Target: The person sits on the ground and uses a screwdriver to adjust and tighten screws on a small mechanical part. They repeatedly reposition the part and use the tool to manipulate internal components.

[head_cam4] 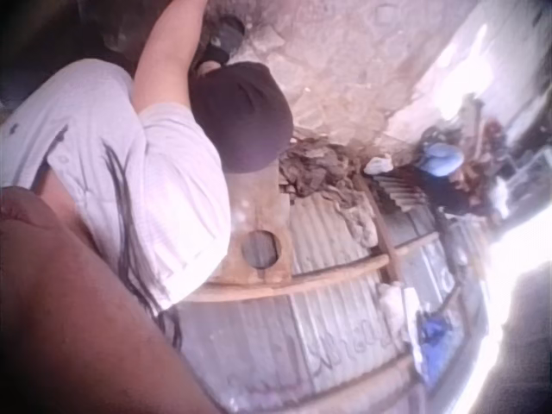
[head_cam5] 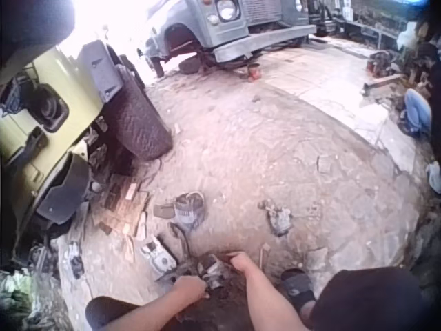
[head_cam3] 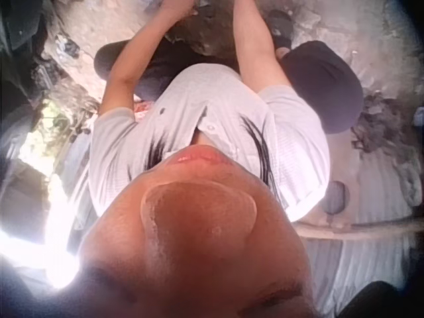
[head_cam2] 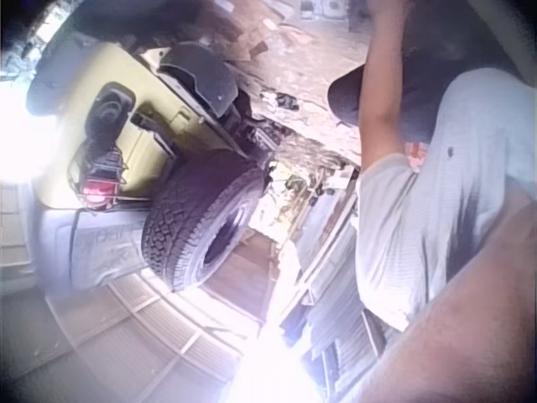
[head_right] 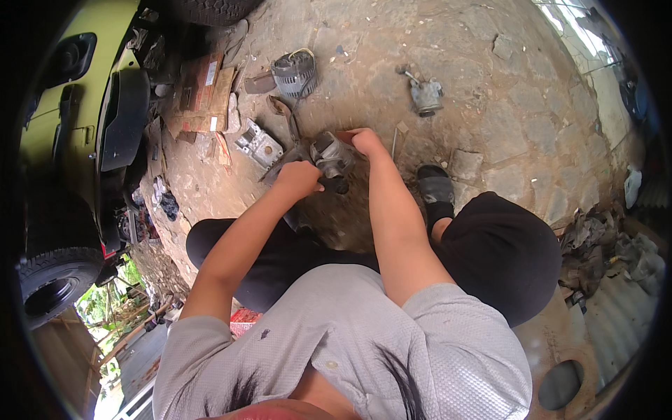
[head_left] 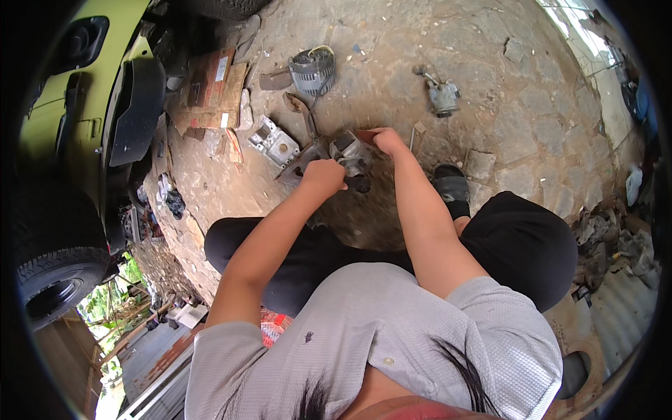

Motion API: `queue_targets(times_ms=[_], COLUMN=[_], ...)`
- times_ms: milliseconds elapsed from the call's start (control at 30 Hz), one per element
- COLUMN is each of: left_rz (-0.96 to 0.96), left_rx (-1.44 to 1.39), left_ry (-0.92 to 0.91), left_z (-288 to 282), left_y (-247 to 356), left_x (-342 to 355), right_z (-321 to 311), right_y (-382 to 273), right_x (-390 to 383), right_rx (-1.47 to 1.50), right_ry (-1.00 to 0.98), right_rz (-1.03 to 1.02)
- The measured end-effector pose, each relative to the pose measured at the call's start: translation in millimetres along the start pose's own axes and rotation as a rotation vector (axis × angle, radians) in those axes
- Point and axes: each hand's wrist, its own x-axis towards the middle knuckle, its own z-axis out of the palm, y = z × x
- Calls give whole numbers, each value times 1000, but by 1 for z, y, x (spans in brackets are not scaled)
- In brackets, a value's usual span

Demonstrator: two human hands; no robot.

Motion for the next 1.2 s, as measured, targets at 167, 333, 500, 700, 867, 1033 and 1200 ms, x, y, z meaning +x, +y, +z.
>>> queue_targets(times_ms=[167,333,500,700,867,1033,1200], left_rz=[-60,-141,-318,-369,-373,-300,-239], left_rx=[-133,-314,-536,-776,-910,-1051,-851], left_ry=[90,400,400,470,532,581,524], left_z=[10,12,20,45,50,78,52], left_y=[-9,-6,-12,-14,-20,-33,-29], left_x=[-17,-16,-11,-11,-16,-2,4], right_z=[10,27,28,56,45,47,39], right_y=[30,39,22,-16,-3,-54,-55], right_x=[11,28,26,11,23,-7,7], right_rx=[39,40,177,398,415,296,-131], right_ry=[-195,-208,-156,-84,-172,-252,-132], right_rz=[-76,-268,-246,-287,-175,-186,-182])
